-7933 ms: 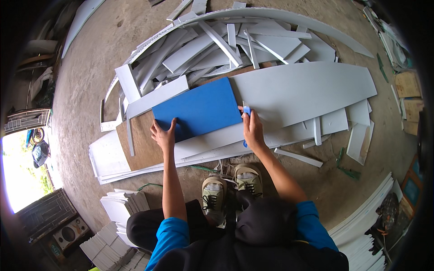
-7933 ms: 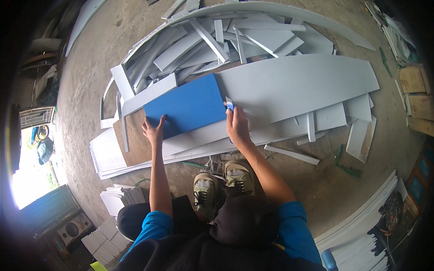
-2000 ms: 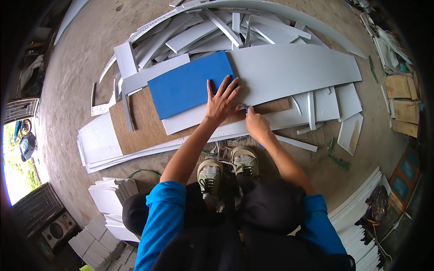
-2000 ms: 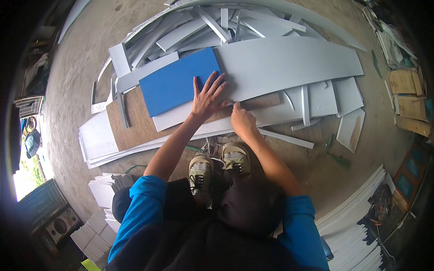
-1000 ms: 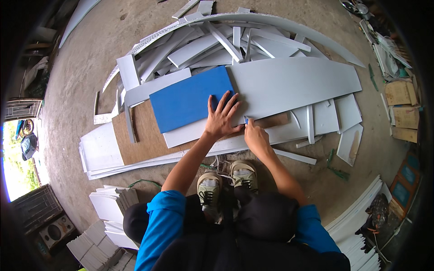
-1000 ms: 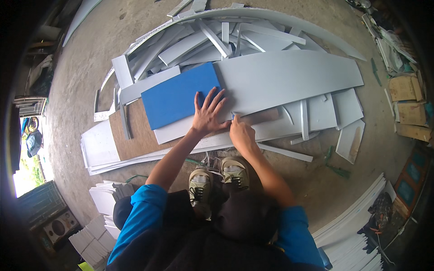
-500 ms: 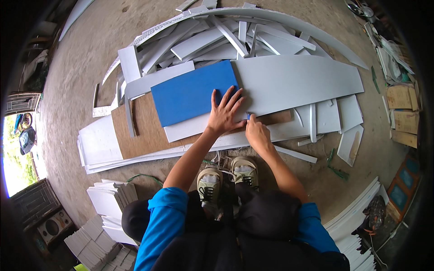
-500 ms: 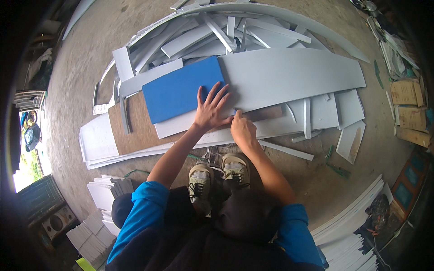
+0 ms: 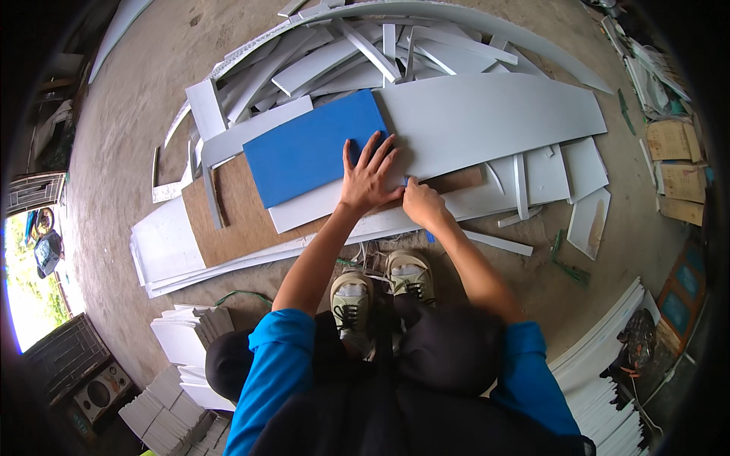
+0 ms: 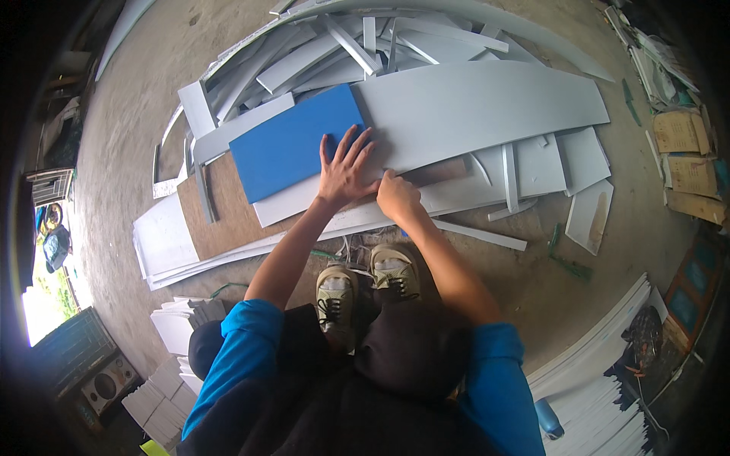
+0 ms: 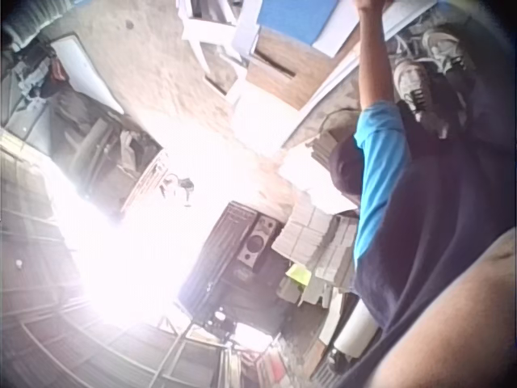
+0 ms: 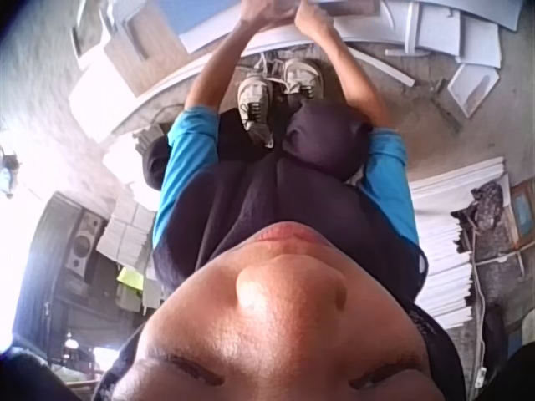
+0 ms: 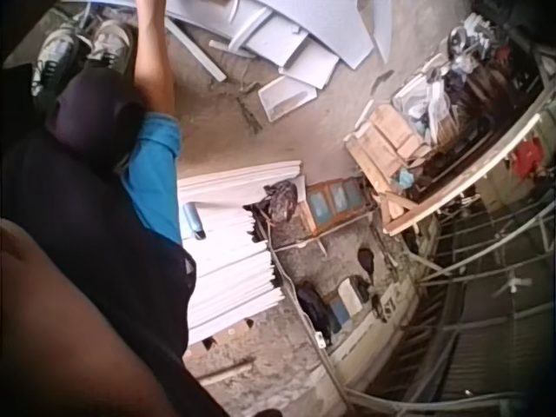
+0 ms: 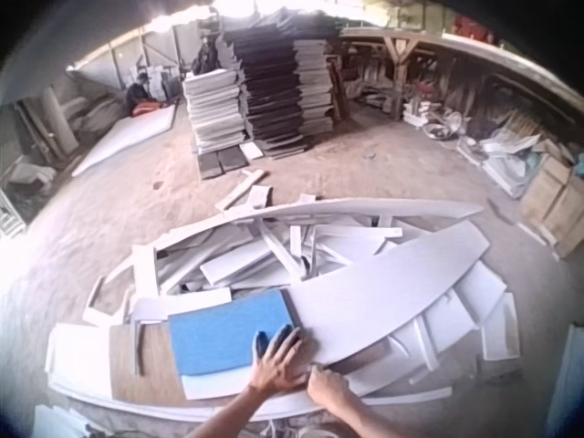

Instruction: The person uses a utility knife to cut white foam sheets to size, using a blue rectangular board as a template. They repeatedly align the template, score the foam along the edges, and separate the cut pieces, stacking the finished items.

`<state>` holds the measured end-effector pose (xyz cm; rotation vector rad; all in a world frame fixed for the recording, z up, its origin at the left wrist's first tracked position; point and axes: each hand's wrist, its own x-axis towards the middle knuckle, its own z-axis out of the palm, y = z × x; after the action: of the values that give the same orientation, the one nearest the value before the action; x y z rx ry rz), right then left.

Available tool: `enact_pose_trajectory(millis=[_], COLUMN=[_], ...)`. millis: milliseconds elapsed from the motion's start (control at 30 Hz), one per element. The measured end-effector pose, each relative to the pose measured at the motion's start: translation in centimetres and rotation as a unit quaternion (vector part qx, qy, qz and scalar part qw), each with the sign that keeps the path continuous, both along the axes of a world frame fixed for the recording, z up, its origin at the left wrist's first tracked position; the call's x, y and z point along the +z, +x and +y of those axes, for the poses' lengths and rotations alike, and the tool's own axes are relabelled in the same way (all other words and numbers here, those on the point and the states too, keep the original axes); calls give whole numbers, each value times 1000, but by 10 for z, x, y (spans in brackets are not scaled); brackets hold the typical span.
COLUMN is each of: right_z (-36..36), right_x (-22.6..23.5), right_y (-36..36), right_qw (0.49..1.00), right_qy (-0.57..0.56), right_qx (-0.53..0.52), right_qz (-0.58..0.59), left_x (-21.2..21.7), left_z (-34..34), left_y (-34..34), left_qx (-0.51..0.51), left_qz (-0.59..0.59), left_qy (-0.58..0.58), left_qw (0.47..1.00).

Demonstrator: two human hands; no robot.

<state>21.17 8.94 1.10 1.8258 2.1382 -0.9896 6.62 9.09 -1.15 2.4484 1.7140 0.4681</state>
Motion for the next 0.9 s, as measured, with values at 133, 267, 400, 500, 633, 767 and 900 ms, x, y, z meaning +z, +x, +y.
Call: enact_pose_trajectory(millis=[133,267,400,500,633,767,900], right_z=[-14,-32,-34,-39,-18,36,67], right_x=[-4,-13,-18,-17,-15,-8,-2], right_y=[9,12,19,35,48,44,34], right_qw=[1000,998,997,996,974,959,949], right_qy=[14,61,73,77,173,179,150], right_qx=[8,3,-9,-19,-91,-119,-152], right_qz=[8,21,39,42,113,187,233], left_x=[2,3,4,8,3,-6,-4], left_z=[2,5,10,14,52,105,122], left_y=[3,-1,-4,-3,-19,-39,-44], left_qx=[-2,-3,-10,-4,180,179,189], left_qz=[-20,1,2,-37,-76,-55,-26], left_qy=[6,5,9,4,52,55,-60], left_qw=[1000,1000,1000,999,979,981,980])
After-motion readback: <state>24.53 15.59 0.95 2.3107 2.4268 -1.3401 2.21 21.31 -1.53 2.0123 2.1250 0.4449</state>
